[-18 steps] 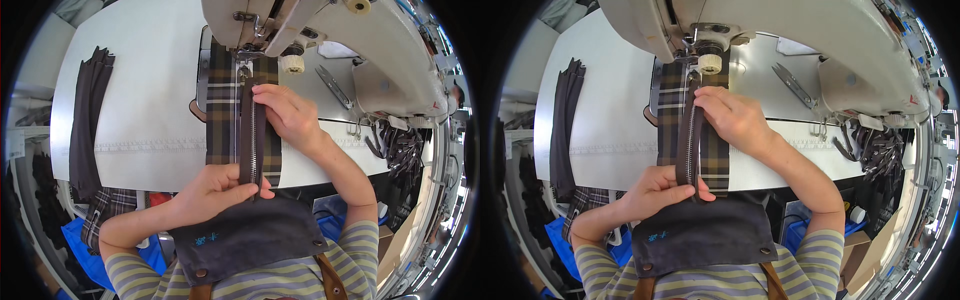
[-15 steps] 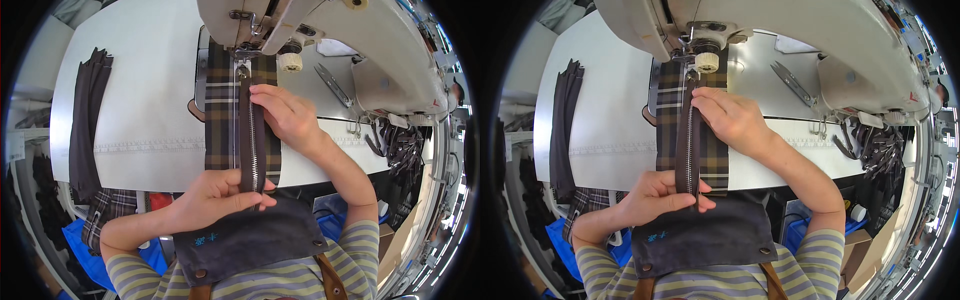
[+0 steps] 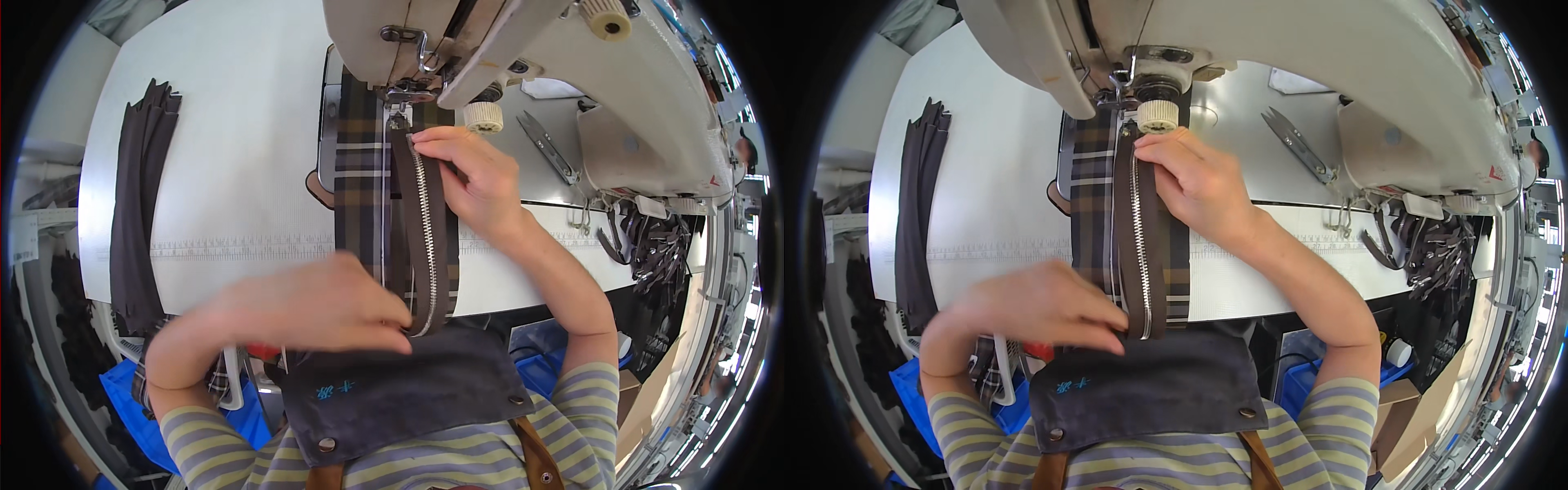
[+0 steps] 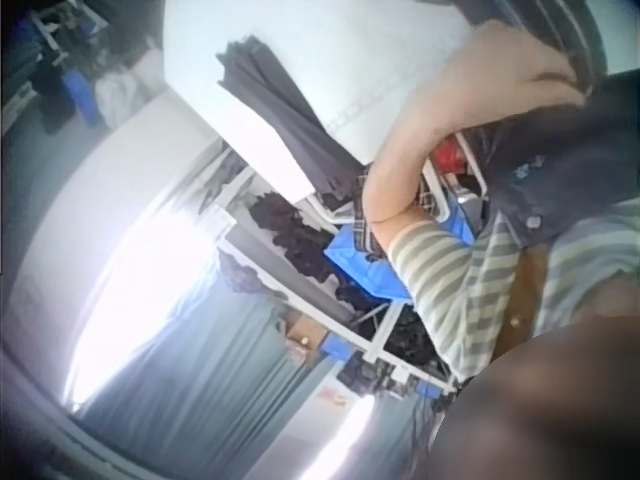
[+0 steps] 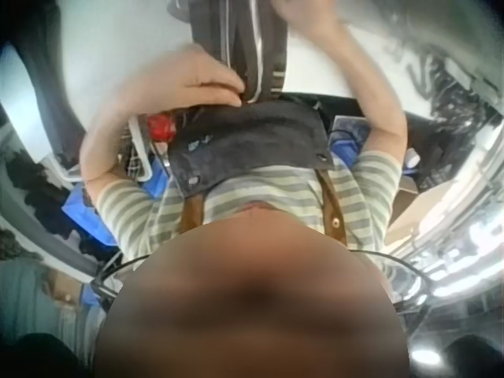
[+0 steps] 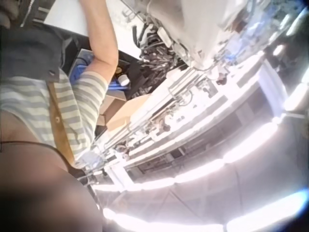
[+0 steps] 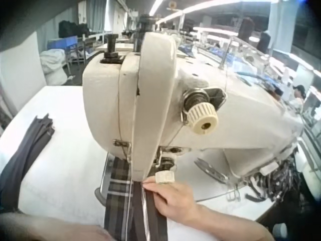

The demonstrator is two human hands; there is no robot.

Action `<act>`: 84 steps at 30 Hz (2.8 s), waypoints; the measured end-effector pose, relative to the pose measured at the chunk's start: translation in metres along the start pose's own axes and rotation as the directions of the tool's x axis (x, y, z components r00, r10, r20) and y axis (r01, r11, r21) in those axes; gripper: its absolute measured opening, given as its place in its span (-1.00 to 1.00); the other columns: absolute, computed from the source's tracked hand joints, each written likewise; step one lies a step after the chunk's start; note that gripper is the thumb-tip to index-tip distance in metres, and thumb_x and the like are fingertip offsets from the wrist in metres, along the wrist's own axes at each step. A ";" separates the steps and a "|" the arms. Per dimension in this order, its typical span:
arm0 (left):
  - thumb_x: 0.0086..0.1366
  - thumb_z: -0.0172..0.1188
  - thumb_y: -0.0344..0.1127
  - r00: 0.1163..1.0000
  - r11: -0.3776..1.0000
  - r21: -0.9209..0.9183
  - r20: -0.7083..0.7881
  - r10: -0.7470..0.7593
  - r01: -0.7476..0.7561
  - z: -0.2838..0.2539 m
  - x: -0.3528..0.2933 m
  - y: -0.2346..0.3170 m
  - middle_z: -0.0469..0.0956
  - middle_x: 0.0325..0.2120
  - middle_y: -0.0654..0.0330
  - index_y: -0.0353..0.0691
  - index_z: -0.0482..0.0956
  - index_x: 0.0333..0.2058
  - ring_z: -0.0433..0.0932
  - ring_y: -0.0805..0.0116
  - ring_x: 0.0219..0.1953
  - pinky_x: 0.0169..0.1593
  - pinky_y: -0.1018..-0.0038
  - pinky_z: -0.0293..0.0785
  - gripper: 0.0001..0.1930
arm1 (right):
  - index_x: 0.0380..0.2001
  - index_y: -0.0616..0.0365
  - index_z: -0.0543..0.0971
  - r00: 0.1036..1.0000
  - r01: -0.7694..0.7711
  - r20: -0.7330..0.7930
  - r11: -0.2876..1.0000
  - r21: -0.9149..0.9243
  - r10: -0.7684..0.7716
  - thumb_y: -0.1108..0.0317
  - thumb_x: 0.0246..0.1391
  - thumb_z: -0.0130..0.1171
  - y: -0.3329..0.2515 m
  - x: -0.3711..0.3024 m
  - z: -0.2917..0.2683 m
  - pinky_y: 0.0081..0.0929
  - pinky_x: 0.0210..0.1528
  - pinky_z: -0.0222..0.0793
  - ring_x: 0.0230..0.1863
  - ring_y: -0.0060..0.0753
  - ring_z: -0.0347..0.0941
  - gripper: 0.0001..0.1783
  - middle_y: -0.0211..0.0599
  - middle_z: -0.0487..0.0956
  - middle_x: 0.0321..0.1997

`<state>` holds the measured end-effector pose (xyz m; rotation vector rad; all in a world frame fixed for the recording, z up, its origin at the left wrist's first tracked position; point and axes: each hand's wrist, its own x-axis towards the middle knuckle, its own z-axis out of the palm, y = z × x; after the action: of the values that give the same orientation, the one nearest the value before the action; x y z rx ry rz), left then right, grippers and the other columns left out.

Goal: Sewing zippers onto fabric pieces using an industrial sewing machine.

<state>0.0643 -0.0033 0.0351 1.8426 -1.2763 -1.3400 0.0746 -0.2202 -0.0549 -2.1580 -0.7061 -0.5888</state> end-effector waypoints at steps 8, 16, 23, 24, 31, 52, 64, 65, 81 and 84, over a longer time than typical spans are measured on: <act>0.20 0.25 -0.26 0.412 0.710 0.592 -0.796 0.443 0.382 -0.017 0.043 -0.097 0.60 -0.08 0.22 -0.20 0.65 -0.16 0.57 0.27 -0.10 0.06 0.27 0.41 -0.74 | -0.35 0.21 0.56 0.997 -0.067 0.023 0.997 -0.043 0.068 0.68 -0.15 0.18 0.000 -0.002 -0.002 -0.47 -0.32 0.52 -0.32 -0.25 0.58 -0.77 -0.29 0.60 -0.25; 0.19 0.25 -0.22 0.404 0.658 0.600 -0.798 0.448 0.456 -0.008 0.048 -0.097 0.60 -0.06 0.33 -0.15 0.63 -0.16 0.52 0.43 0.01 0.24 -0.07 0.08 -0.74 | -0.36 0.20 0.56 0.997 -0.068 0.026 0.996 -0.052 0.069 0.68 -0.16 0.18 0.000 -0.004 -0.004 -0.46 -0.32 0.52 -0.31 -0.26 0.57 -0.77 -0.30 0.59 -0.25; 0.18 0.25 -0.31 0.376 0.680 0.587 -0.808 0.455 0.439 -0.009 0.047 -0.094 0.57 -0.09 0.33 -0.16 0.63 -0.18 0.51 0.37 -0.06 0.24 -0.08 0.08 -0.77 | -0.33 0.18 0.58 1.000 -0.012 -0.015 0.999 -0.043 0.011 0.66 -0.16 0.20 -0.003 0.002 -0.002 -0.46 -0.30 0.53 -0.31 -0.27 0.57 -0.75 -0.32 0.60 -0.26; 0.17 0.24 -0.33 0.376 0.709 0.568 -0.819 0.434 0.418 -0.010 0.046 -0.092 0.56 -0.13 0.32 -0.18 0.62 -0.20 0.50 0.34 -0.08 0.24 -0.08 0.09 -0.79 | -0.33 0.18 0.58 1.000 -0.010 -0.015 0.999 -0.042 0.010 0.66 -0.16 0.20 -0.003 0.005 0.001 -0.46 -0.30 0.53 -0.31 -0.27 0.57 -0.75 -0.32 0.60 -0.26; 0.16 0.23 -0.41 0.353 0.751 0.560 -0.821 0.448 0.350 -0.012 0.044 -0.098 0.52 -0.19 0.31 -0.19 0.59 -0.30 0.53 0.27 -0.19 0.21 -0.10 0.12 -0.88 | -0.29 0.25 0.61 0.993 0.062 0.103 0.994 -0.086 -0.053 0.67 -0.12 0.22 0.003 0.006 0.012 -0.48 -0.21 0.55 -0.24 -0.26 0.59 -0.75 -0.25 0.60 -0.16; 0.09 0.26 -0.36 0.331 0.715 0.563 -0.825 0.458 0.414 -0.008 0.048 -0.099 0.62 -0.12 0.40 -0.10 0.67 -0.22 0.54 0.48 -0.16 0.22 -0.16 0.06 -0.77 | -0.29 0.10 0.63 0.985 0.158 0.132 0.898 -0.411 -0.113 0.51 -0.26 0.27 0.005 0.001 0.013 -0.50 -0.35 0.48 -0.31 -0.39 0.53 -0.67 -0.45 0.61 -0.24; 0.09 0.25 -0.34 0.345 0.720 0.559 -0.826 0.445 0.410 -0.008 0.048 -0.101 0.62 -0.10 0.40 -0.09 0.66 -0.19 0.53 0.48 -0.16 0.25 -0.09 0.05 -0.74 | -0.29 0.09 0.62 0.986 0.149 0.140 0.872 -0.466 -0.094 0.55 -0.26 0.28 0.003 0.002 0.013 -0.55 -0.38 0.53 -0.24 -0.48 0.59 -0.67 -0.46 0.63 -0.07; 0.09 0.25 -0.34 0.344 0.720 0.559 -0.826 0.446 0.411 -0.008 0.048 -0.101 0.62 -0.10 0.40 -0.09 0.66 -0.19 0.53 0.48 -0.16 0.25 -0.09 0.05 -0.74 | -0.29 0.09 0.62 0.986 0.150 0.138 0.871 -0.468 -0.095 0.55 -0.26 0.28 0.003 0.002 0.013 -0.55 -0.38 0.53 -0.24 -0.48 0.59 -0.67 -0.46 0.63 -0.07; 0.09 0.22 -0.36 0.379 0.697 0.575 -0.815 0.439 0.428 -0.007 0.046 -0.098 0.58 -0.04 0.35 -0.15 0.62 -0.12 0.49 0.45 -0.10 0.26 -0.11 0.01 -0.67 | -0.25 0.18 0.59 0.979 0.162 0.183 0.866 -0.473 -0.084 0.56 -0.20 0.23 -0.003 0.006 0.013 -0.41 -0.18 0.51 -0.16 -0.28 0.55 -0.68 -0.28 0.60 -0.06; 0.08 0.19 -0.37 0.359 0.691 0.569 -0.821 0.444 0.446 0.000 0.049 -0.102 0.58 -0.05 0.31 -0.17 0.60 -0.11 0.49 0.39 -0.07 0.26 -0.16 0.01 -0.66 | -0.12 0.23 0.54 0.974 0.056 0.227 0.978 -0.202 -0.009 0.51 -0.01 0.18 0.000 0.008 0.003 -0.27 -0.02 0.41 -0.10 -0.07 0.51 -0.68 -0.13 0.57 -0.02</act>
<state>0.1062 -0.0051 -0.0701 2.4660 -1.0903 0.5965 0.0814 -0.2154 -0.0516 -2.4385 -0.8342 -0.4553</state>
